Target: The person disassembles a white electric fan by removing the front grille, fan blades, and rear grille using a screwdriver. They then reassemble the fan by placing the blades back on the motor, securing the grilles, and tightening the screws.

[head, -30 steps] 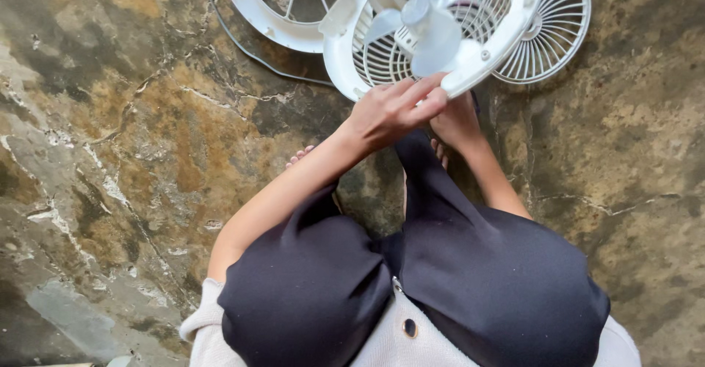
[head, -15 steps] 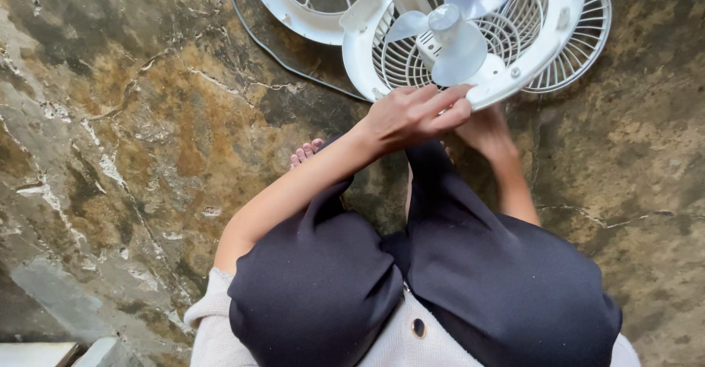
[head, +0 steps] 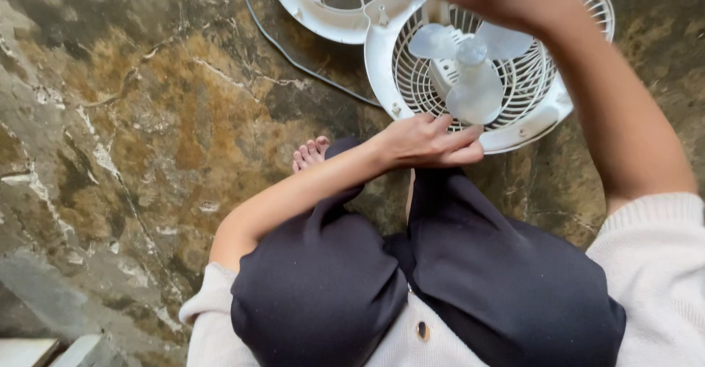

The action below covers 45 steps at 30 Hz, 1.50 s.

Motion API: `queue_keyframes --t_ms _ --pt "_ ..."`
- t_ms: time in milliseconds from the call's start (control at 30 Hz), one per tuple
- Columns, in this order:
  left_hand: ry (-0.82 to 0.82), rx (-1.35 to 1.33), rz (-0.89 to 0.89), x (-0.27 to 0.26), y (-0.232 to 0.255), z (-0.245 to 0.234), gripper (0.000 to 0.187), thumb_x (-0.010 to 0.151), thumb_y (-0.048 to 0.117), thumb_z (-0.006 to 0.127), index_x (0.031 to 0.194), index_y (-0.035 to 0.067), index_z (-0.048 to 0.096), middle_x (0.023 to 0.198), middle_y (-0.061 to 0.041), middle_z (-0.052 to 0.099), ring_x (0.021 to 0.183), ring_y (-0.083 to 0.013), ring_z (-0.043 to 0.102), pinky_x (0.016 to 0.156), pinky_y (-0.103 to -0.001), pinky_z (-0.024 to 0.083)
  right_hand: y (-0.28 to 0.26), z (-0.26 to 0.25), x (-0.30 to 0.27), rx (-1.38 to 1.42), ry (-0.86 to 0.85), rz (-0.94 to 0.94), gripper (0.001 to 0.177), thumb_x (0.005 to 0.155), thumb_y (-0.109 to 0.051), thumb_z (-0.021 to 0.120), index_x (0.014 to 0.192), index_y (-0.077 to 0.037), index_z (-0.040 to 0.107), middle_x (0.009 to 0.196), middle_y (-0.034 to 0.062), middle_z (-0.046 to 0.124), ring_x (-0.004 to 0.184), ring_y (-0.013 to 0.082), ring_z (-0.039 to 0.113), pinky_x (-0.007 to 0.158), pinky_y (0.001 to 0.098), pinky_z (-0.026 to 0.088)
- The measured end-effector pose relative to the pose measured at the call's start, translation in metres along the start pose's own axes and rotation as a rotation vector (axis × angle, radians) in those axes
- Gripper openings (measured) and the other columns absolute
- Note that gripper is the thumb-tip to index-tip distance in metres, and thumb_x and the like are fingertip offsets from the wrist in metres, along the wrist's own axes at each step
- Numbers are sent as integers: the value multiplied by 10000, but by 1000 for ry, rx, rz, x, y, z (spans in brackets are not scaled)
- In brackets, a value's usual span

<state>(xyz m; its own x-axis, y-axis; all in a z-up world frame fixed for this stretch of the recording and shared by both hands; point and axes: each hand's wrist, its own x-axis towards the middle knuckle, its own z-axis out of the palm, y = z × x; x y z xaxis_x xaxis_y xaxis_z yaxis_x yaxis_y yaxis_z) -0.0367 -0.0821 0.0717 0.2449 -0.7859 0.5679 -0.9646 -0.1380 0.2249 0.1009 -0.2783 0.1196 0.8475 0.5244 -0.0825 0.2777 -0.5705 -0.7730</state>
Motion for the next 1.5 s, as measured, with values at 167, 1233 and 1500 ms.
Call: queue_keyframes --t_ms 167,1233,1500 --pt "22 3 -1 2 6 3 137 937 205 613 1049 222 536 1147 4 638 659 -130 592 485 -247 490 43 60 36 -43 -146 53 157 1021 -160 744 1103 -26 739 970 127 745 848 240 729 728 372 580" --pt "14 -22 2 -7 7 7 135 961 210 622 1056 218 526 1124 5 622 648 -123 580 460 -244 470 40 88 31 -853 -19 -291 86 959 -169 654 920 -115 601 932 9 612 961 196 619 892 334 478" --pt "12 -21 17 -8 8 10 140 970 204 622 1075 215 530 1127 0 622 657 -126 589 467 -248 489 41 104 31 -887 -51 -245 148 1018 -285 613 957 -151 593 904 -4 601 933 191 608 861 355 406"
